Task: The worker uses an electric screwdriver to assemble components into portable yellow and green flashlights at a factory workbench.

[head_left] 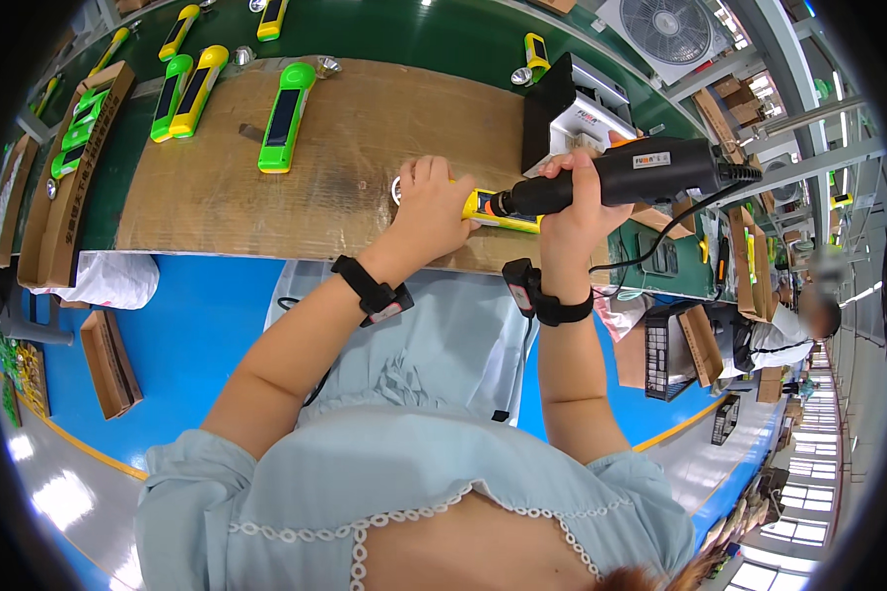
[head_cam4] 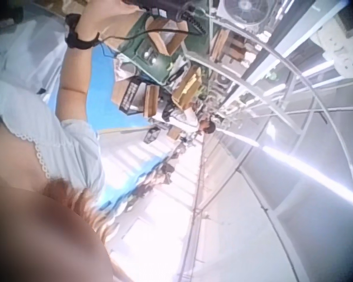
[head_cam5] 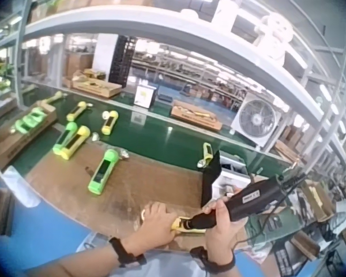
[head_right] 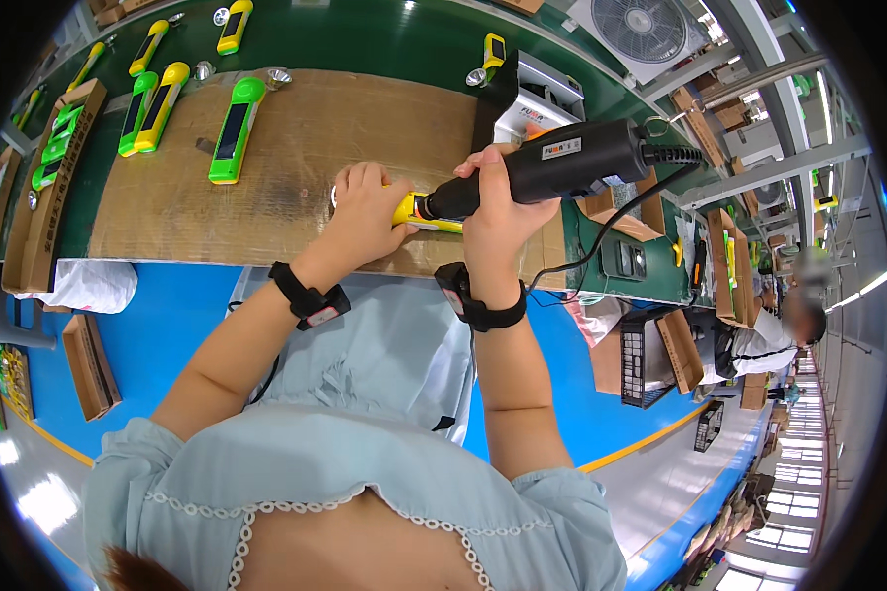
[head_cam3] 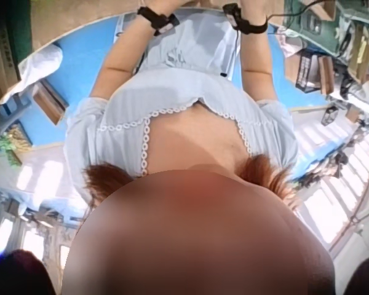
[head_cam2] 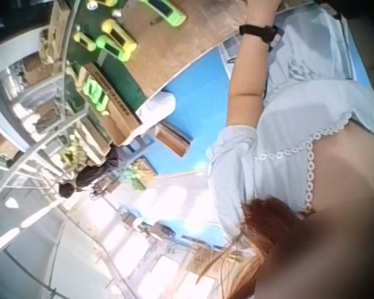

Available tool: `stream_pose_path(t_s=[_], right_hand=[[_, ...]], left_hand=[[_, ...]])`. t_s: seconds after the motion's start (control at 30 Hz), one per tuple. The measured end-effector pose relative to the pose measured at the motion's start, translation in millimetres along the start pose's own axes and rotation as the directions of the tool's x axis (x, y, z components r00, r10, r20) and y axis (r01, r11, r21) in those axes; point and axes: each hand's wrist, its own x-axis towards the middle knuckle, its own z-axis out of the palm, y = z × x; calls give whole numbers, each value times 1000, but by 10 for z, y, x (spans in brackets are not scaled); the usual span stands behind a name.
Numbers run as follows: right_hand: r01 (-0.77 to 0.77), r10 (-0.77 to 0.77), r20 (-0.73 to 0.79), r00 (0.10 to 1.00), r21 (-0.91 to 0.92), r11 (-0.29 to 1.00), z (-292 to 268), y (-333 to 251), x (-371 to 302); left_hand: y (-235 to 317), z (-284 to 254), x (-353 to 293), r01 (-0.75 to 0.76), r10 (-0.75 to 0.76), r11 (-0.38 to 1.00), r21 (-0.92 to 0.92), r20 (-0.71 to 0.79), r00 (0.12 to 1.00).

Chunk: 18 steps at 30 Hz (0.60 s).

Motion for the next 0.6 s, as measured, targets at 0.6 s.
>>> stream_pose_path(t_s=[0.6], right_hand=[[16,26,199,980,-204,979,66,203,-62]], left_hand=[[-171,59,75,-34,38,999,-34,139,990]])
